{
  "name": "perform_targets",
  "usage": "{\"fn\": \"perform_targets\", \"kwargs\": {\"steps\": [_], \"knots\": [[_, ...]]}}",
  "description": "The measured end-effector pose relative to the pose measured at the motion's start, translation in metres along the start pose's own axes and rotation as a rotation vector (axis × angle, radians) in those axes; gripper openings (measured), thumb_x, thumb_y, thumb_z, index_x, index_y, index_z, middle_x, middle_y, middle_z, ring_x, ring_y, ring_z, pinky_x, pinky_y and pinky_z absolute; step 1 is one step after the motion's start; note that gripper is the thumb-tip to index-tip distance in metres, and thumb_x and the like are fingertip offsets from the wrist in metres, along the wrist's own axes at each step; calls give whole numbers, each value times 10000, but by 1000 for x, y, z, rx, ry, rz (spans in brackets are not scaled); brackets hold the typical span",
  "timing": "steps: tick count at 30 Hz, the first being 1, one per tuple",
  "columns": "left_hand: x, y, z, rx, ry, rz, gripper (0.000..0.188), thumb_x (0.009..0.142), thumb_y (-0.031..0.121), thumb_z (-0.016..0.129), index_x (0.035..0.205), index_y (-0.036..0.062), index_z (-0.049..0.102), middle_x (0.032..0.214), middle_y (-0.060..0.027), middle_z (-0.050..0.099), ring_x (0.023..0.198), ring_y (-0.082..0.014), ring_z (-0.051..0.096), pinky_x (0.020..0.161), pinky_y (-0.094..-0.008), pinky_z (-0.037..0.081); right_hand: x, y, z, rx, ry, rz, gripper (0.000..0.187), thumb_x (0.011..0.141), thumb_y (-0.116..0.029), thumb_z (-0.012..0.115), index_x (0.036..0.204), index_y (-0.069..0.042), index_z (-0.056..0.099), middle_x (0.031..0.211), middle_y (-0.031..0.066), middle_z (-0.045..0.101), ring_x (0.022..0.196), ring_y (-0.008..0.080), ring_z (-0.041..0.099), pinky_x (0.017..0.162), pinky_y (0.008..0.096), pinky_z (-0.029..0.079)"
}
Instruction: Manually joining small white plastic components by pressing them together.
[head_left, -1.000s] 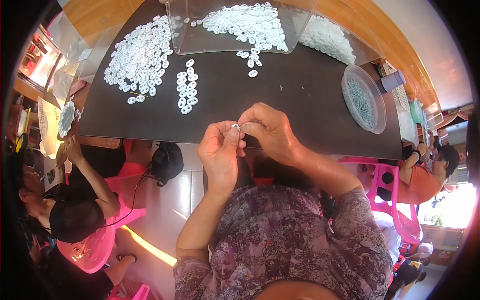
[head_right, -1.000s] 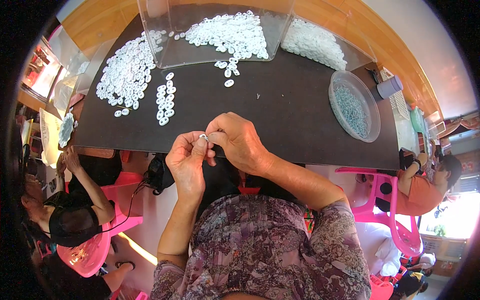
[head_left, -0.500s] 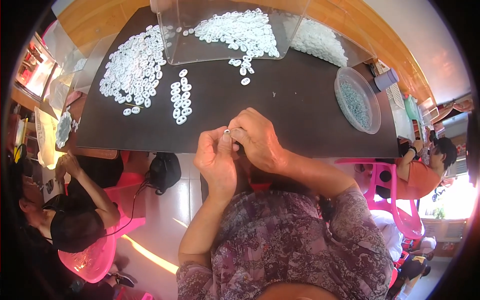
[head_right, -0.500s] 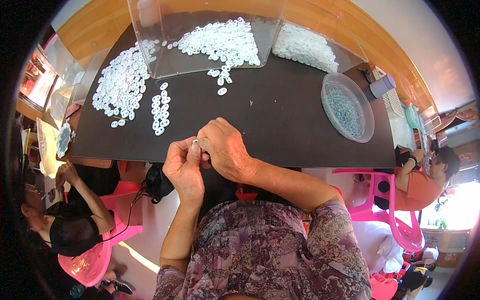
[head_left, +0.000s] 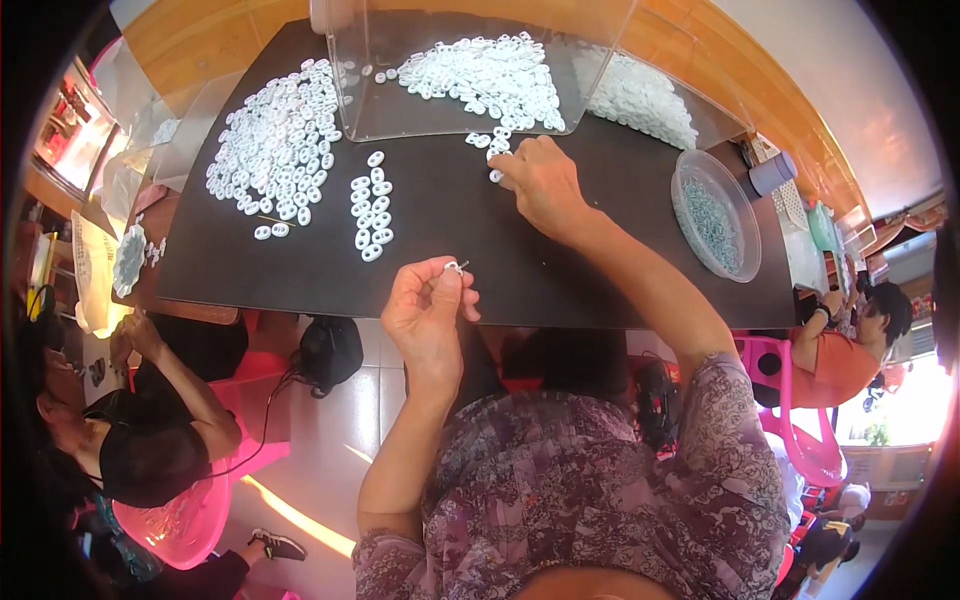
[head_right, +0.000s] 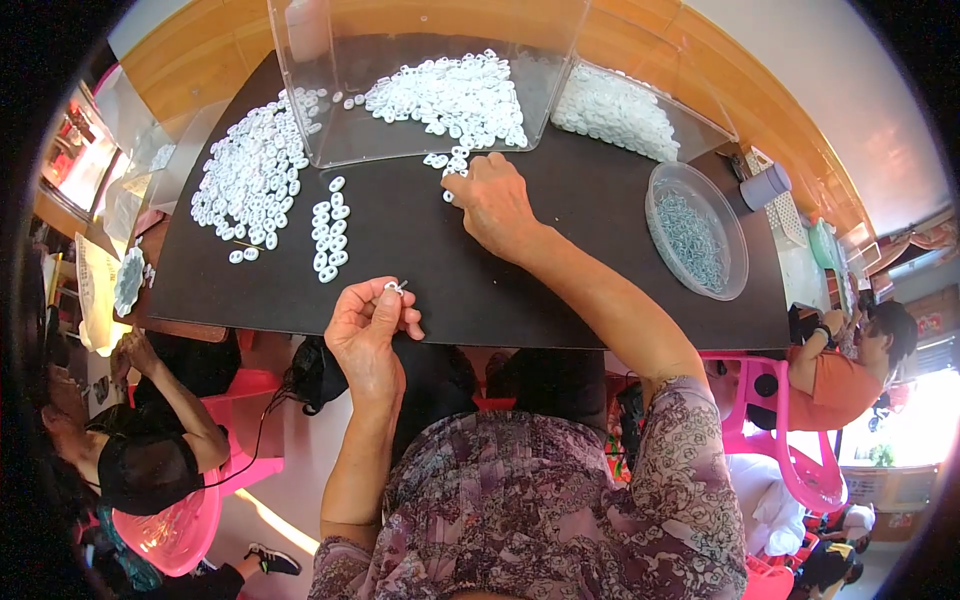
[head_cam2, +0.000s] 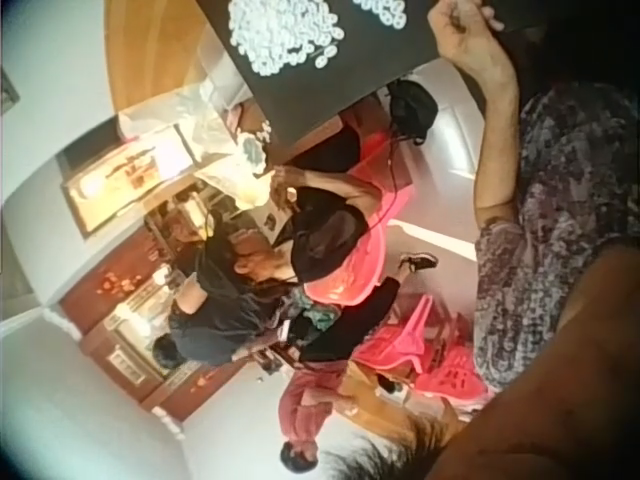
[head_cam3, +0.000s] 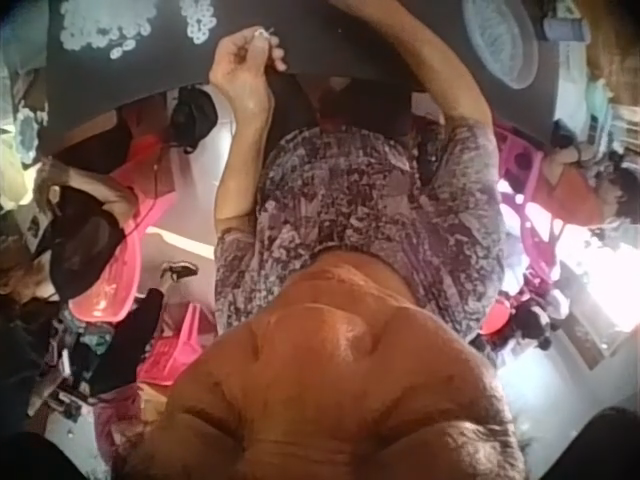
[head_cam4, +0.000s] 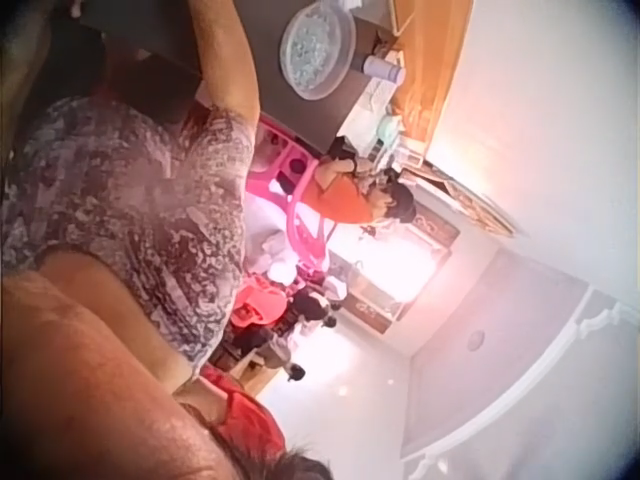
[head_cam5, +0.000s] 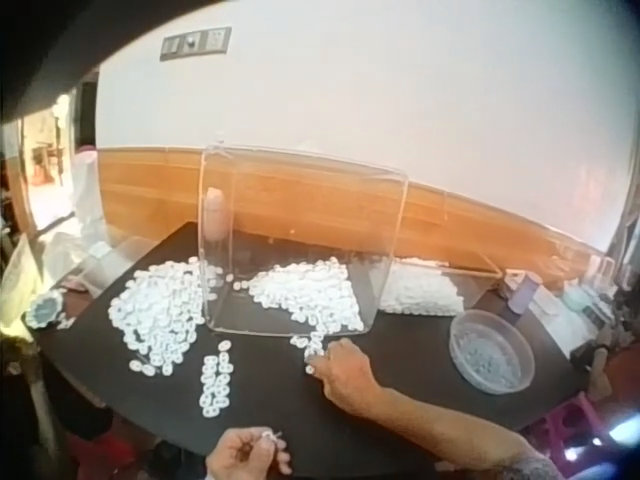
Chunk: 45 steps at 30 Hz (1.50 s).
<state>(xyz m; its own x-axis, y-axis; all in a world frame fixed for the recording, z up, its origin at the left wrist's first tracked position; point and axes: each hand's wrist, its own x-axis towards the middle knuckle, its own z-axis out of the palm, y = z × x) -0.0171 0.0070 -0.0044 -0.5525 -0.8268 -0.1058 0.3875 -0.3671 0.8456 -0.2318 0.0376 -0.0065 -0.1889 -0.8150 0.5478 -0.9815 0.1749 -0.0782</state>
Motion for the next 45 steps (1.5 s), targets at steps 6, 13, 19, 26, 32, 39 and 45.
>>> {"fn": "perform_targets", "kwargs": {"steps": [6,13,19,26,32,39,45], "knots": [[0,2,-1,21,-4,-20,87,885,33,555,938,-37,553,786,-103,603,611,-115,564,512,-226,465,0,-13,-6,48,-21,-82,129,705,-51,668,807,-83,596,732,75,499,730,266,484,622,379,403],[2,3,0,28,-8,20,86,886,44,560,936,-26,558,831,-96,611,676,-116,574,551,-224,470,-9,-45,-39,431,-144,-58,89,728,-33,636,804,-50,591,764,93,560,747,275,523,660,368,432],[1,3,5,68,-4,134,89,886,42,557,918,-40,571,820,-122,628,678,-150,600,576,-242,485,-14,-70,-60,693,-285,63,105,768,-35,607,871,-26,621,771,74,563,746,214,553,672,319,445],[-8,6,2,4,-13,86,101,888,47,560,937,-42,553,846,-101,617,715,-142,594,611,-252,500,-27,-83,-54,948,-307,326,112,796,-54,615,900,-13,622,815,37,599,762,110,564,684,253,460],[-10,6,-5,38,43,107,94,883,44,567,929,-38,560,856,-111,619,721,-149,597,603,-250,496,-29,-85,-58,995,-394,465,105,815,-47,604,912,-11,621,835,11,605,731,40,541,670,205,450],[-16,6,-2,-16,5,71,95,879,36,569,934,-41,562,854,-112,618,721,-155,600,597,-249,499,-35,-89,-48,1105,-275,401,143,824,-10,603,965,8,621,764,10,598,732,70,582,660,219,476],[-16,6,-4,-69,37,18,96,870,28,579,933,-44,565,838,-114,618,699,-160,602,582,-248,501,-34,-97,-50,1271,-257,569,189,828,2,601,1014,14,629,812,26,625,769,85,598,695,228,490]]}}
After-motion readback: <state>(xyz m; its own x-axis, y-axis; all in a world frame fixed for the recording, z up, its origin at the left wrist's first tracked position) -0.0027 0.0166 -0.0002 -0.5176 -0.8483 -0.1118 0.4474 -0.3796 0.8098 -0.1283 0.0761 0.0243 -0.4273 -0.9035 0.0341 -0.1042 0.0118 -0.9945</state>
